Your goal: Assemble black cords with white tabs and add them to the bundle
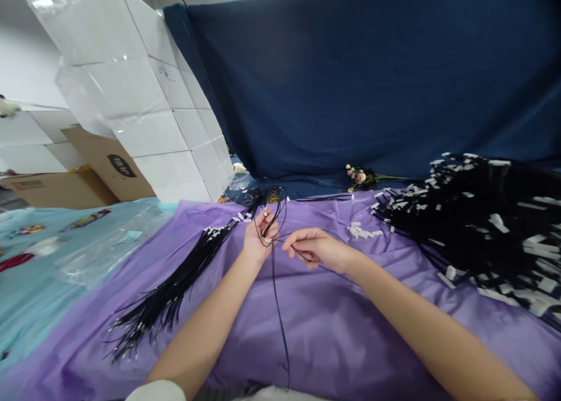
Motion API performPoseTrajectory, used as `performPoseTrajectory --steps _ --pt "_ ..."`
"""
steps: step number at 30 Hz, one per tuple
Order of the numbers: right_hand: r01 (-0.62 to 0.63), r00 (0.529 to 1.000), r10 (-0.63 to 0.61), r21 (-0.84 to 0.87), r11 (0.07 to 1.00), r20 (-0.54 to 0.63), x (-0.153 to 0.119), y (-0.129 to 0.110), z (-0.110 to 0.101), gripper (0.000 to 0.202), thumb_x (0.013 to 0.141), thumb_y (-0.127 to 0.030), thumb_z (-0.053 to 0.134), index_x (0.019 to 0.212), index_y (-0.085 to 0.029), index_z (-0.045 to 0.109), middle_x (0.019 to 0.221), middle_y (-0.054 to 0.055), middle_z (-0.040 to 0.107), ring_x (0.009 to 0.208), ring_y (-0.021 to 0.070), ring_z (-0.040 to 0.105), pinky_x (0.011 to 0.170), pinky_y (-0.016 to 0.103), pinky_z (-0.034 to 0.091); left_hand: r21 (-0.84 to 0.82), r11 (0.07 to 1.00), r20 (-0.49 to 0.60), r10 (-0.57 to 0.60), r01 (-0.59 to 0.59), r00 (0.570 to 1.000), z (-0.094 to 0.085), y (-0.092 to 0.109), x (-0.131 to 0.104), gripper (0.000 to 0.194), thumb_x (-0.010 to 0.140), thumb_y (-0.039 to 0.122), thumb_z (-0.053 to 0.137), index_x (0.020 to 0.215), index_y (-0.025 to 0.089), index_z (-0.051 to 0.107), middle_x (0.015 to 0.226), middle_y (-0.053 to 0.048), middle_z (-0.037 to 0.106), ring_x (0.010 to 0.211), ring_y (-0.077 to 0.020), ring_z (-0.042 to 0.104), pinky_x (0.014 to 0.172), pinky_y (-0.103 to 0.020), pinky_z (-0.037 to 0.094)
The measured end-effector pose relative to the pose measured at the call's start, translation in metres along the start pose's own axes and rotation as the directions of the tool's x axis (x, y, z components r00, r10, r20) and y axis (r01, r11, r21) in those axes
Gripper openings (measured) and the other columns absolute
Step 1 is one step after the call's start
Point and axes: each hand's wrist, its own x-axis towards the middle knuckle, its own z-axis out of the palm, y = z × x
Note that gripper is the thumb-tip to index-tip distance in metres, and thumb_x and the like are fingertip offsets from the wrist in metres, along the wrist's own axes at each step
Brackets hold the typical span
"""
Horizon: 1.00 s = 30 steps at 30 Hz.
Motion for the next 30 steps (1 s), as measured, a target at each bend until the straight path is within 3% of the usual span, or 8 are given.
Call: performPoseTrajectory --steps 5,9,16,20,23,25,27,30 --pt "0.084 0.996 -0.084 0.245 0.966 -0.011 -0.002 -0.004 -0.006 0.021 0.073 -0.022 0.065 0.093 -0.018 0.067 0.084 0.001 0.057 0.052 0.0059 0.041 0.043 0.02 0.038 0.038 0.998 -0.022 -0.039 0.039 0.999 0.002 0.0 -0.002 0.018 0.089 0.027 0.045 0.073 0.017 0.046 0.05 0.007 0.032 0.031 -0.0033 0.02 0.027 -0.017 0.013" --pt "0.162 0.984 -0.125 0.337 0.928 -0.128 -0.001 -0.005 -0.01 0.027 0.07 -0.019 0.07 0.097 -0.02 0.065 0.083 -0.001 0.056 0.055 0.0068 0.045 0.045 0.021 0.041 0.058 0.997 -0.018 -0.05 0.051 0.999 0.003 -0.001 -0.003 0.02 0.089 0.03 0.043 0.074 0.018 0.046 0.049 0.007 0.03 0.03 -0.0041 0.02 0.028 -0.019 0.013" --pt "0.246 0.915 -0.109 0.324 0.914 -0.388 0.004 -0.014 -0.017 0.027 0.074 -0.039 0.066 0.094 -0.02 0.061 0.078 -0.002 0.054 0.057 0.0088 0.049 0.044 0.021 0.042 0.03 0.999 -0.059 -0.041 0.043 0.997 0.005 -0.001 -0.003 0.011 0.086 0.024 0.048 0.078 0.016 0.049 0.054 0.006 0.039 0.031 -0.0033 0.022 0.028 -0.017 0.015" --pt "0.365 0.785 -0.186 0.198 0.91 -0.59 0.006 -0.016 -0.025 0.028 0.077 -0.047 0.06 0.087 -0.021 0.056 0.061 -0.007 0.036 0.043 0.0052 0.031 0.038 0.019 0.03 0.061 0.998 -0.159 0.003 0.007 0.987 0.007 -0.003 -0.003 0.009 0.083 0.024 0.051 0.078 0.017 0.05 0.053 0.006 0.04 0.031 -0.0038 0.023 0.03 -0.018 0.015" --pt "0.412 0.58 -0.305 -0.052 0.91 -0.755 0.011 -0.011 -0.033 0.034 0.08 -0.055 0.052 0.08 -0.021 0.054 0.058 -0.007 0.027 0.041 0.0056 0.02 0.037 0.019 0.025 0.07 0.995 -0.259 0.088 -0.072 0.962 0.006 -0.004 -0.001 0.011 0.082 0.022 0.053 0.075 0.016 0.048 0.05 0.007 0.039 0.031 -0.0034 0.024 0.032 -0.018 0.015" --pt "0.439 0.461 -0.422 -0.213 0.873 -0.78 0.014 -0.007 -0.036 0.036 0.079 -0.057 0.051 0.078 -0.021 0.054 0.061 -0.005 0.034 0.046 0.0074 0.03 0.043 0.02 0.034 0.067 0.991 -0.332 0.133 -0.118 0.934 0.003 -0.005 0.002 0.013 0.084 0.02 0.05 0.072 0.016 0.045 0.048 0.007 0.036 0.031 -0.0033 0.024 0.034 -0.017 0.016" --pt "0.493 0.421 -0.517 -0.29 0.82 -0.746 0.016 -0.005 -0.035 0.035 0.079 -0.056 0.051 0.082 -0.022 0.054 0.068 -0.002 0.042 0.058 0.0101 0.043 0.055 0.023 0.043 0.078 0.987 -0.41 0.159 -0.139 0.898 0.001 -0.005 0.005 0.016 0.086 0.019 0.046 0.07 0.016 0.044 0.047 0.008 0.035 0.031 -0.0033 0.024 0.034 -0.017 0.015" --pt "0.571 0.481 -0.562 -0.246 0.784 -0.673 0.014 -0.006 -0.029 0.029 0.083 -0.052 0.05 0.085 -0.024 0.051 0.062 -0.004 0.036 0.055 0.0104 0.04 0.06 0.025 0.044 0.142 0.978 -0.452 0.202 -0.154 0.869 -0.002 -0.007 0.006 0.016 0.087 0.02 0.046 0.071 0.017 0.043 0.048 0.008 0.036 0.032 -0.0029 0.024 0.035 -0.018 0.015"
